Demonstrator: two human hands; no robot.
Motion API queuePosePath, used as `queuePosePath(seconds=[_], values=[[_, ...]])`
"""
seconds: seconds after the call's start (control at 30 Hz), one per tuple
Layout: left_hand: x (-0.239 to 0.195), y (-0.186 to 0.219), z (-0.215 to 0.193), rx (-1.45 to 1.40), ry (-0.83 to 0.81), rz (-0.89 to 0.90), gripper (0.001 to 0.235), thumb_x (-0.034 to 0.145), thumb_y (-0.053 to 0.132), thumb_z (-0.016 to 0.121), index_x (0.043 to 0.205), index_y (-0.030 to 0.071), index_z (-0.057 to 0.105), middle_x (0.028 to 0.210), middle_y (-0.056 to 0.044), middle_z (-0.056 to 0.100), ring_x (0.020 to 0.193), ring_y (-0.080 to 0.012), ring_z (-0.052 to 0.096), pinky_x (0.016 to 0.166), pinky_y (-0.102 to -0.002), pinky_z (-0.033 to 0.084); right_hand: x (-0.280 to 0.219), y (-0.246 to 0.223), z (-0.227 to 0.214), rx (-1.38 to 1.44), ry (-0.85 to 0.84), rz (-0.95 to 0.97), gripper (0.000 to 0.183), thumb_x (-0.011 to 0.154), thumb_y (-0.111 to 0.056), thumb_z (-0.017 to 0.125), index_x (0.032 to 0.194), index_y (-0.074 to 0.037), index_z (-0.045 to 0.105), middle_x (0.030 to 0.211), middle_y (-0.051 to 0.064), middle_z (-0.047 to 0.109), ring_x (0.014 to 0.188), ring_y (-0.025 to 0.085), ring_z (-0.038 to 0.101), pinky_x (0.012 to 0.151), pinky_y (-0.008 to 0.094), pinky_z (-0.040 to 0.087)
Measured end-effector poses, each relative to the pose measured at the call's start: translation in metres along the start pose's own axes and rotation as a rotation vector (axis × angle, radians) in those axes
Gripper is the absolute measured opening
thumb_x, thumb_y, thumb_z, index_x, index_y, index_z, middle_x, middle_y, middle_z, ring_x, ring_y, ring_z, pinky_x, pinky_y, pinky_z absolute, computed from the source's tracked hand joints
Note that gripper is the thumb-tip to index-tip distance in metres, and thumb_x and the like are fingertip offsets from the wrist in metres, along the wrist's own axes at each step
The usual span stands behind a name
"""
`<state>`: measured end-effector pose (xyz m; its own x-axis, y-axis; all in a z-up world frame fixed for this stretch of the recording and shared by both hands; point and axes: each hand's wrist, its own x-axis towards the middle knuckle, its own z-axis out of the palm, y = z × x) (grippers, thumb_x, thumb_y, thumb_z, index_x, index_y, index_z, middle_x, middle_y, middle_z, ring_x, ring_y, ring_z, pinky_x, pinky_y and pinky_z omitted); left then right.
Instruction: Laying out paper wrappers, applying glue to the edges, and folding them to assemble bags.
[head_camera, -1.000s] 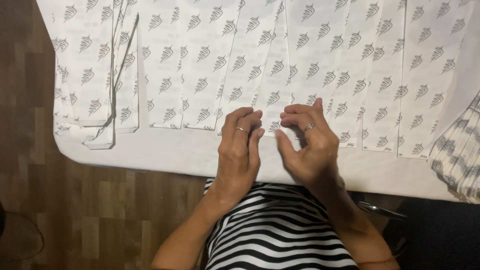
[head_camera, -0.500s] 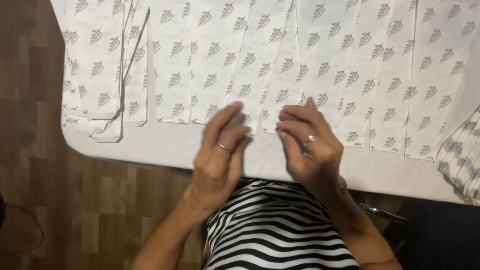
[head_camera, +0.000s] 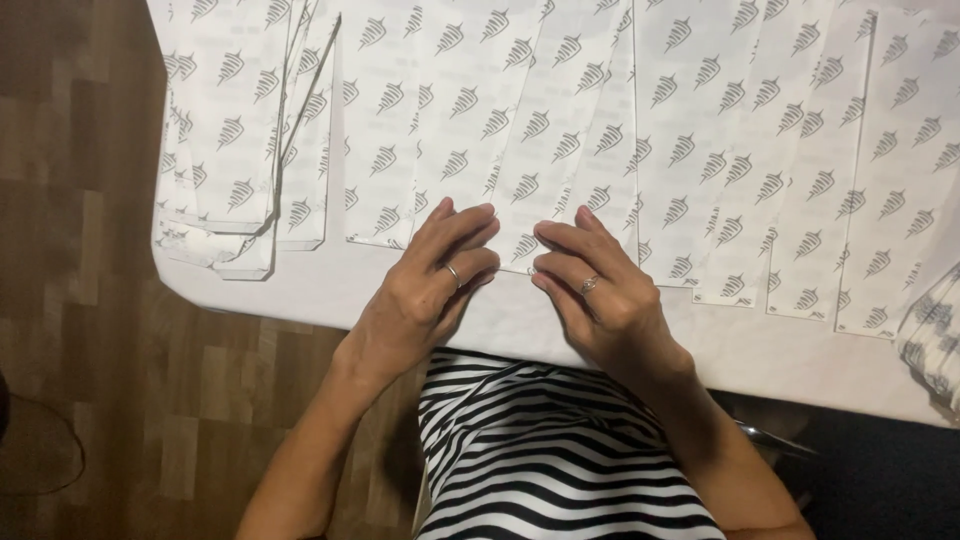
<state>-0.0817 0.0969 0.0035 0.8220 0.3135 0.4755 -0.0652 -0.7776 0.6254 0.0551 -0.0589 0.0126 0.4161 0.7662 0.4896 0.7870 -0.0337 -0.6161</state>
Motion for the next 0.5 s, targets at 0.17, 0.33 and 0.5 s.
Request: queuePosePath(seconds=[0.17,0.33,0.5], values=[[-0.0002,-0.0024,0.0027,0.021,0.017,0.035,0.006,0.093,0.009,0.074,0.095,0.003,0.073,0.125,-0.018,0.070,0.118,-0.0316,0.069,0.115,-0.052,0.044,-0.0002,0.0004,-0.0026,-0.037,-0.042,-0.040,0.007,0.090,-0.007,0.078,0.092,0.000,0.076,0.112,0.018,0.076,0.108,0.035,0.073,0.110,0.050,0.049],[-0.0004,-0.0033,0.0036,0.066,0.030,0.062,0.010,0.094,0.011,0.073,0.095,0.001,0.072,0.125,-0.019,0.070,0.116,-0.0311,0.071,0.114,-0.052,0.046,-0.0012,0.0003,-0.0015,-0.053,-0.038,-0.062,0.009,0.091,-0.008,0.078,0.091,0.000,0.075,0.115,0.017,0.075,0.109,0.034,0.072,0.111,0.049,0.049],[-0.0020,-0.0054,0.0070,0.102,-0.010,0.062,0.011,0.098,0.012,0.068,0.096,0.001,0.069,0.126,-0.017,0.068,0.116,-0.0297,0.070,0.115,-0.051,0.044,-0.0071,0.0071,0.0032,-0.064,-0.026,-0.055,0.007,0.092,-0.007,0.076,0.089,-0.001,0.076,0.114,0.016,0.075,0.110,0.033,0.072,0.113,0.051,0.045]])
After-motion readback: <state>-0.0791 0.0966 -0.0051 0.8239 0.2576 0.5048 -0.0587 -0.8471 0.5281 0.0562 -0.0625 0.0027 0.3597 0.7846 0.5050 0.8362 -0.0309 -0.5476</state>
